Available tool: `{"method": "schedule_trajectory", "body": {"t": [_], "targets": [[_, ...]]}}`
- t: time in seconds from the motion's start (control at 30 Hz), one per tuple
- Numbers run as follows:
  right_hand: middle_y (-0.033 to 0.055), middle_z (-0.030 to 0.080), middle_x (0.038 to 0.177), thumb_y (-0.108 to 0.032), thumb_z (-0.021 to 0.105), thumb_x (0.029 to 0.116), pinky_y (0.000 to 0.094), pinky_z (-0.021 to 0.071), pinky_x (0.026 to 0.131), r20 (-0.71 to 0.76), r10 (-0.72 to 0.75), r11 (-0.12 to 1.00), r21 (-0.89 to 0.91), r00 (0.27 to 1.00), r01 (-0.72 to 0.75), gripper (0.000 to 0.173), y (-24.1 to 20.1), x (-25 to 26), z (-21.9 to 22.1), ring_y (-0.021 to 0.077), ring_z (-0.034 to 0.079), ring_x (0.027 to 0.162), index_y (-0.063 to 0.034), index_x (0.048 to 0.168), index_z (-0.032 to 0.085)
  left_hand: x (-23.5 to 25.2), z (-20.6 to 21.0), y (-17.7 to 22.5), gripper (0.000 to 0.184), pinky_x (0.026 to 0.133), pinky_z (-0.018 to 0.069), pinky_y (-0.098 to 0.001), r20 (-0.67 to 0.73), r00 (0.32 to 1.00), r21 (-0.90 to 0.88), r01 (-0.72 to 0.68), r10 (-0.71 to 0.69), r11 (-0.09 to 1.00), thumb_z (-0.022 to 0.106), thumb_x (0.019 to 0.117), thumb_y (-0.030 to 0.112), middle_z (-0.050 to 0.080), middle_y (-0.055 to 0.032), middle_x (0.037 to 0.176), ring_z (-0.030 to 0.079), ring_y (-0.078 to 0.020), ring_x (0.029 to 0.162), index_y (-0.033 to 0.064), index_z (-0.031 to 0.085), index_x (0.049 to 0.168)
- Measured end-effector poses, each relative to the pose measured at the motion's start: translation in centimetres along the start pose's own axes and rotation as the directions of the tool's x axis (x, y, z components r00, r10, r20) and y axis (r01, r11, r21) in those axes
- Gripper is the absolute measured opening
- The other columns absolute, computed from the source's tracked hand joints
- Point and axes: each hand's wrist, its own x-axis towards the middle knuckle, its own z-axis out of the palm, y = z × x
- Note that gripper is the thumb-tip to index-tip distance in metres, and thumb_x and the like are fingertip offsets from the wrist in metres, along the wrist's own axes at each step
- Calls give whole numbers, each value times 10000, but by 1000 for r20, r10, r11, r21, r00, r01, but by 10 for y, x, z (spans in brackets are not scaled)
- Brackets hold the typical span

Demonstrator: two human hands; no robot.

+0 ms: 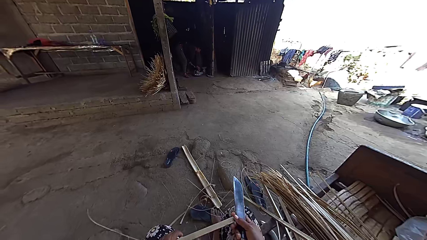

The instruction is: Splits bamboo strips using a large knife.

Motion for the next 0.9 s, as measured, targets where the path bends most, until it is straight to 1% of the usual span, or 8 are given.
{"method": "schedule_trajectory", "body": {"t": [0.27,0.57,0.67,0.73,0.77,0.83,0.87,0.9], "targets": [[131,666,734,-126,489,1082,285,552,472,10,9,1000,-3,1000,-9,223,-3,1,1,160,616,501,23,1234,554,0,-2,1,309,916,535,-597,1,1000,11,3,-3,1000,579,1002,269,744,-128,1166,710,-342,1087,144,716,1249],[142,670,740,-111,482,1083,292,559,476,22,12,1000,8,1000,-12,221,-1,1,-4,167,618,499,36,1227,562,-2,4,-1,292,889,541,-592,-24,1000,-4,-18,18,1000,604,986,249,754,-138,1121,720,-345,1051,131,730,1220],[147,669,745,-121,462,1090,296,557,491,42,-4,1000,-2,999,4,246,0,0,-7,169,618,514,42,1246,559,-2,5,-2,294,908,533,-599,-6,1000,-18,-20,20,1000,611,985,234,748,-144,1135,711,-350,1070,124,724,1234],[147,670,770,-177,397,1112,293,553,512,93,7,1000,23,996,-9,302,0,-3,-10,166,619,540,14,1301,534,-3,4,1,306,915,529,-598,32,999,12,11,-12,1000,611,990,249,746,-138,1152,707,-349,1085,146,714,1258],[146,678,784,-223,358,1120,285,543,508,116,24,999,44,993,-29,344,-1,-7,-9,160,615,540,-17,1342,520,-3,1,5,308,895,533,-603,37,999,42,31,-33,999,610,988,261,749,-136,1143,710,-354,1074,162,714,1259],[129,694,809,-312,303,1127,247,513,466,169,39,996,75,985,-52,405,-10,-19,-1,119,587,502,-73,1375,517,-3,-10,15,299,857,540,-619,9,999,83,46,-47,995,614,986,275,752,-149,1104,715,-375,1035,169,720,1245],[121,701,809,-338,292,1125,229,485,446,202,25,997,72,979,-41,429,-17,-26,5,96,557,476,-71,1351,540,-3,-17,20,302,855,539,-631,-26,999,80,49,-47,996,623,989,285,753,-160,1093,716,-390,1023,171,724,1250],[117,702,792,-359,298,1117,221,468,430,226,10,998,53,974,-22,444,-24,-36,13,85,533,449,-56,1272,583,-4,-23,24,305,855,538,-634,-59,997,77,49,-45,996,626,997,298,753,-165,1086,715,-399,1014,177,722,1261]]}}
